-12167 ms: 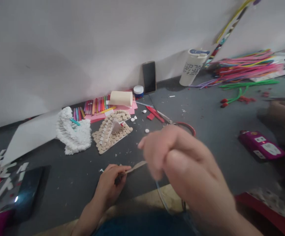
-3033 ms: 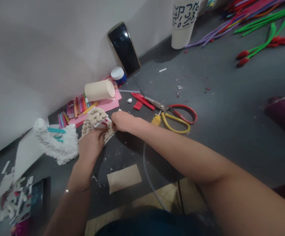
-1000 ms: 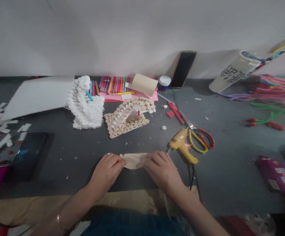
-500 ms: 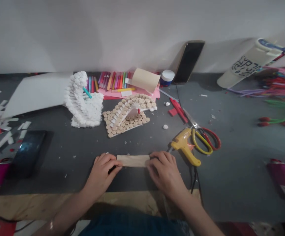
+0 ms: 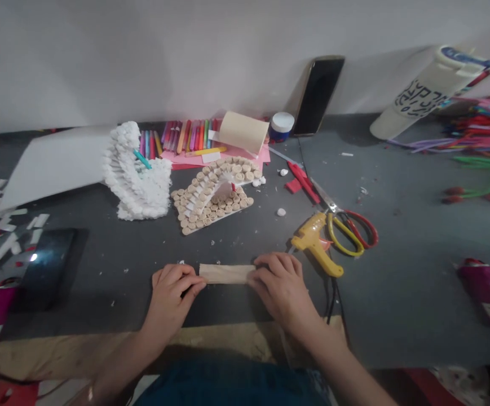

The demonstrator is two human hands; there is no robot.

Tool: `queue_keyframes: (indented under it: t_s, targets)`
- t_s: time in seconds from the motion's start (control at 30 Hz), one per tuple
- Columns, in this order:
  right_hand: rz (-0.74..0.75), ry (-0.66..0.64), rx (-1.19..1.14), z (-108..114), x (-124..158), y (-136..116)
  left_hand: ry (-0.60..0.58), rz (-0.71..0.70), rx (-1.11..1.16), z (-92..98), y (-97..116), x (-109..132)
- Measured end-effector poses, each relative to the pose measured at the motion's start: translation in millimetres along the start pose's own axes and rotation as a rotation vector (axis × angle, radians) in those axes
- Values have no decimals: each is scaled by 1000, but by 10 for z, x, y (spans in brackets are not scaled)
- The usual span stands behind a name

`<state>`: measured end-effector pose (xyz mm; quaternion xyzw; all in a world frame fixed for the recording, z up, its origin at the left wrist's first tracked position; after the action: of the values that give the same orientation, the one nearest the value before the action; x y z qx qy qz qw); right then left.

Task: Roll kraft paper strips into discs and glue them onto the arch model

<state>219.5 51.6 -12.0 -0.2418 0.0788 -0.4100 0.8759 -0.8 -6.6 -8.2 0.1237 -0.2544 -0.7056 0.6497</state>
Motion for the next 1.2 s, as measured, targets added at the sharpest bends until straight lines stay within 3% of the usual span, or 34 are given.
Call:
queue_keyframes:
  t_s: [0.17, 0.5, 1.07, 1.2]
  targets:
    - [-24, -16, 11, 19, -25, 33, -30, 84, 2, 7, -59, -24]
    - [-48, -3, 66, 32, -75, 90, -97, 106, -28, 27, -66, -93]
    - [-83, -35, 112, 72, -84, 99, -104, 124, -4, 48, -45, -103]
    - [-23, -19, 118, 96, -61, 37, -75, 39, -60, 81, 14, -87]
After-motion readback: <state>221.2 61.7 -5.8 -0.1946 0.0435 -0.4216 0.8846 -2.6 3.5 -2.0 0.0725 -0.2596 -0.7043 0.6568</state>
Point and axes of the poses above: each hand's wrist, its own x-axis away from the middle knuckle, its own z-axis out of the back of the hand, y = z × x, the point moved 5 cm from there along -x, towards the middle knuckle, and after that the axes turned 15 degrees about -y, right-handed, at the moved point
